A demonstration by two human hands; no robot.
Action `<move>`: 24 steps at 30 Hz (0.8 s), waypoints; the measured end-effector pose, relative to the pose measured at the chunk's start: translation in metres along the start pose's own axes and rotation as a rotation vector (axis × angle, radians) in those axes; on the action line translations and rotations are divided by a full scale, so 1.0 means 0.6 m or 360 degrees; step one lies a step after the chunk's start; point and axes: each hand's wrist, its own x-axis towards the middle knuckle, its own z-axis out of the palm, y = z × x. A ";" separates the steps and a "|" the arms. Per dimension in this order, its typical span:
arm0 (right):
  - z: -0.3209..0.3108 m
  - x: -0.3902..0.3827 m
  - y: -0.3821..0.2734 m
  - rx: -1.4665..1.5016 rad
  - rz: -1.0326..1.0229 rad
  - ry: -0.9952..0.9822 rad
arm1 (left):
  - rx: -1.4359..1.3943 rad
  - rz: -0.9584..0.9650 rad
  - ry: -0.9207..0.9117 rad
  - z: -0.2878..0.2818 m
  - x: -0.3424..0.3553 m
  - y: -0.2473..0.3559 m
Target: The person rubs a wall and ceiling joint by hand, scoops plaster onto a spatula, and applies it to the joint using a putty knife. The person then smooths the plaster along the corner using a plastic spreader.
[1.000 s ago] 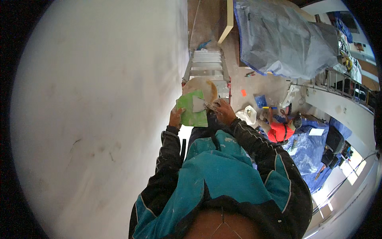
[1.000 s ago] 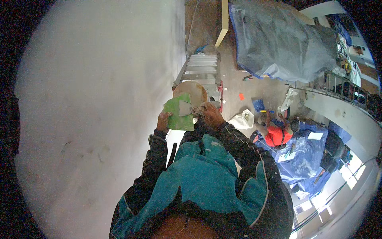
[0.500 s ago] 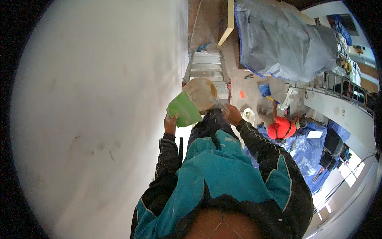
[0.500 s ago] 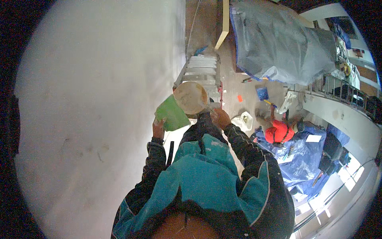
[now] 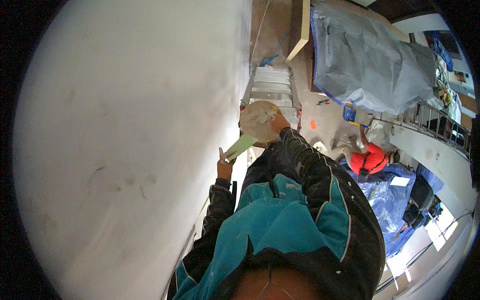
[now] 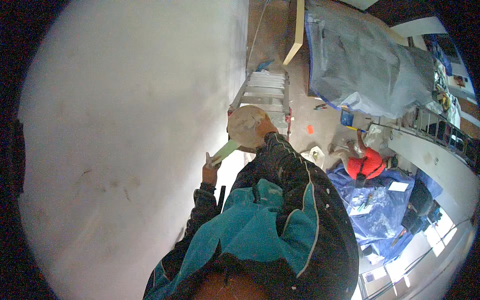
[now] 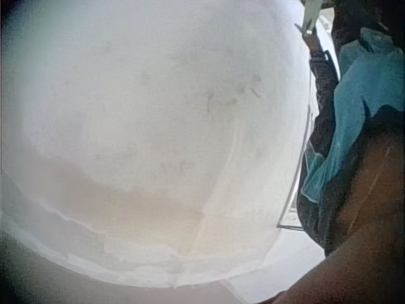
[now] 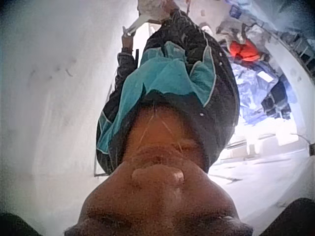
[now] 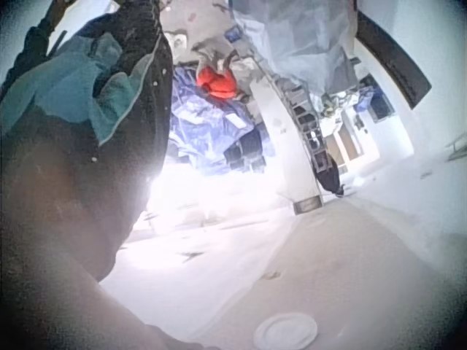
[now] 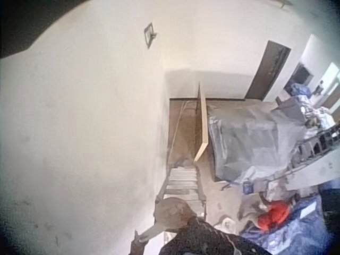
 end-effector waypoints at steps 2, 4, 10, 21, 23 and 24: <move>0.048 0.007 -0.025 -0.0071 -0.0193 -0.0042 | -0.0394 -0.0285 0.0136 -0.007 -0.036 0.015; 0.073 0.023 -0.035 -0.0164 -0.0231 -0.0187 | 0.0178 -0.0046 0.0165 -0.024 -0.048 0.015; 0.100 0.054 -0.043 -0.0230 -0.0480 -0.0323 | 0.0157 0.0223 -0.0024 -0.058 -0.053 0.046; -0.036 -0.071 0.076 0.0029 -0.1142 0.0316 | -0.0063 0.0312 -0.0304 -0.030 0.008 0.202; -0.068 -0.111 0.020 0.0276 -0.1023 0.0328 | 0.0353 0.0430 -0.0184 -0.049 -0.003 0.210; -0.115 -0.130 -0.058 0.0707 -0.0601 -0.0029 | 0.0375 0.0406 -0.0121 -0.070 -0.017 0.202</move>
